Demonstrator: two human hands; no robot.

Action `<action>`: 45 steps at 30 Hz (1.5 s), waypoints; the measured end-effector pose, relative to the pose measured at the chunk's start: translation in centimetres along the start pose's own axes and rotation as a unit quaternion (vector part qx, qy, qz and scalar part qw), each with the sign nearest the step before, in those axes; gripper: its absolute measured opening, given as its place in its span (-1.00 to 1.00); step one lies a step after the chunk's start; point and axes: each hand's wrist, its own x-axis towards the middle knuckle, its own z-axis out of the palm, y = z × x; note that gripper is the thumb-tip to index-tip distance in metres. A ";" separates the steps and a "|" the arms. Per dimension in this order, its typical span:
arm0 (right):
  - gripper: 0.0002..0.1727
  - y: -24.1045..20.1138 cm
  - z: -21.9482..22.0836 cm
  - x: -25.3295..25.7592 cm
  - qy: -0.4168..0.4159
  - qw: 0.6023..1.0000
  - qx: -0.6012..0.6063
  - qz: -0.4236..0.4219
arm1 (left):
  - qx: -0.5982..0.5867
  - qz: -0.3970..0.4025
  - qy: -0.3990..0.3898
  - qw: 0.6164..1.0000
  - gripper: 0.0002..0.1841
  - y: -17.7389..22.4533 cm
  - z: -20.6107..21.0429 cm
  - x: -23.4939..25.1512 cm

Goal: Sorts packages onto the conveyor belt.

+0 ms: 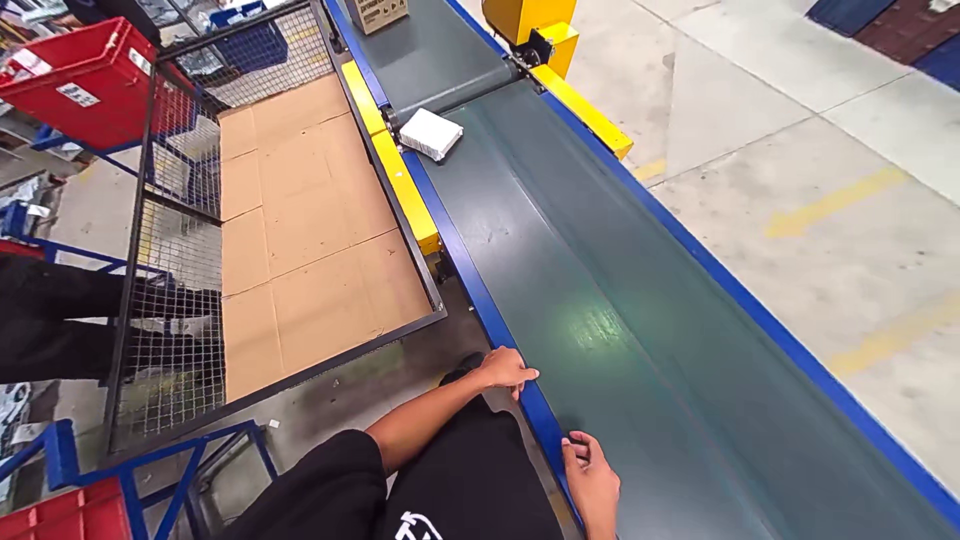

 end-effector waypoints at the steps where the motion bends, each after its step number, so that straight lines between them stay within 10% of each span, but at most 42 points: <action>1: -0.67 0.0 0.1 -0.1 0.001 1.000 0.001 0.001 | -0.021 0.014 0.053 0.998 -0.39 -0.1 -0.5 -0.2; 5: -0.66 0.1 0.4 -0.3 0.008 1.000 0.014 -0.001 | -0.128 0.031 0.274 0.953 -0.57 0.3 -5.3 -1.6; 11: -0.19 -2.7 -0.8 0.3 0.067 0.973 0.218 0.029 | -0.198 0.087 0.535 0.817 -0.20 -1.1 -18.2 -4.1; 19: -0.34 -4.0 -2.0 4.5 0.104 0.932 0.335 0.089 | -0.249 0.068 0.678 0.688 -0.04 -3.9 -29.1 -6.0; 33: -0.33 -16.1 2.8 14.2 -0.112 0.975 0.184 -0.045 | -0.089 0.028 0.429 0.898 -0.21 -1.5 -25.2 3.6; 45: -0.19 -18.5 1.4 15.6 -0.044 0.927 0.333 0.166 | -0.041 0.071 0.235 0.969 -0.29 5.0 -16.1 4.2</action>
